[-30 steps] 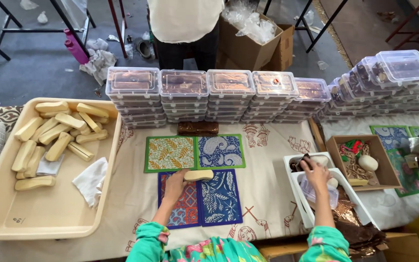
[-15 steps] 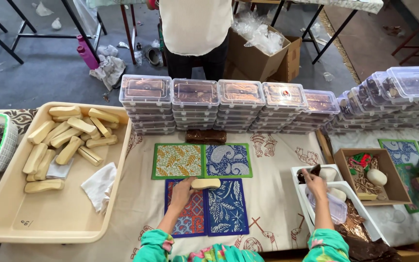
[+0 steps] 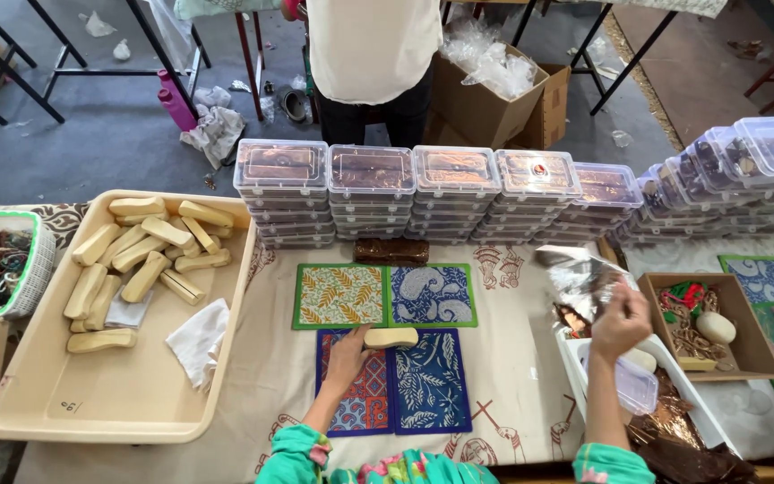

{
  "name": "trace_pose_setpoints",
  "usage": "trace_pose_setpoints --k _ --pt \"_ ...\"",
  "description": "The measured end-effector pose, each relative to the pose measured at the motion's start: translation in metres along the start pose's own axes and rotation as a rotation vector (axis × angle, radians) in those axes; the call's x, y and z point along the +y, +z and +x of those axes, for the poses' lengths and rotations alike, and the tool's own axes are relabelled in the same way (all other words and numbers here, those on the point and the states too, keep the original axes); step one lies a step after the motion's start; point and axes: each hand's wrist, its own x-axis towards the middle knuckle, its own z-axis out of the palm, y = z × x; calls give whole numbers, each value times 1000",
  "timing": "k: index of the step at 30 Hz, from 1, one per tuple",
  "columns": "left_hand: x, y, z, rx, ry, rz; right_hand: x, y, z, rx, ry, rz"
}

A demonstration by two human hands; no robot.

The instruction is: The person wipes a wooden block with a white cloth, then wraps it in foil. They place the wrapped block into a clear plastic container, close the lid, and stack it with other containers. The person repeats the process with another wooden block.

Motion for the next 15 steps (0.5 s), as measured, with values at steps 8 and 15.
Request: trace_pose_setpoints --k 8,15 --pt "60 -25 -4 376 90 -144 -124 56 -73 -531 353 377" --pt "-53 141 19 143 -190 -977 -207 70 -103 -799 233 571"
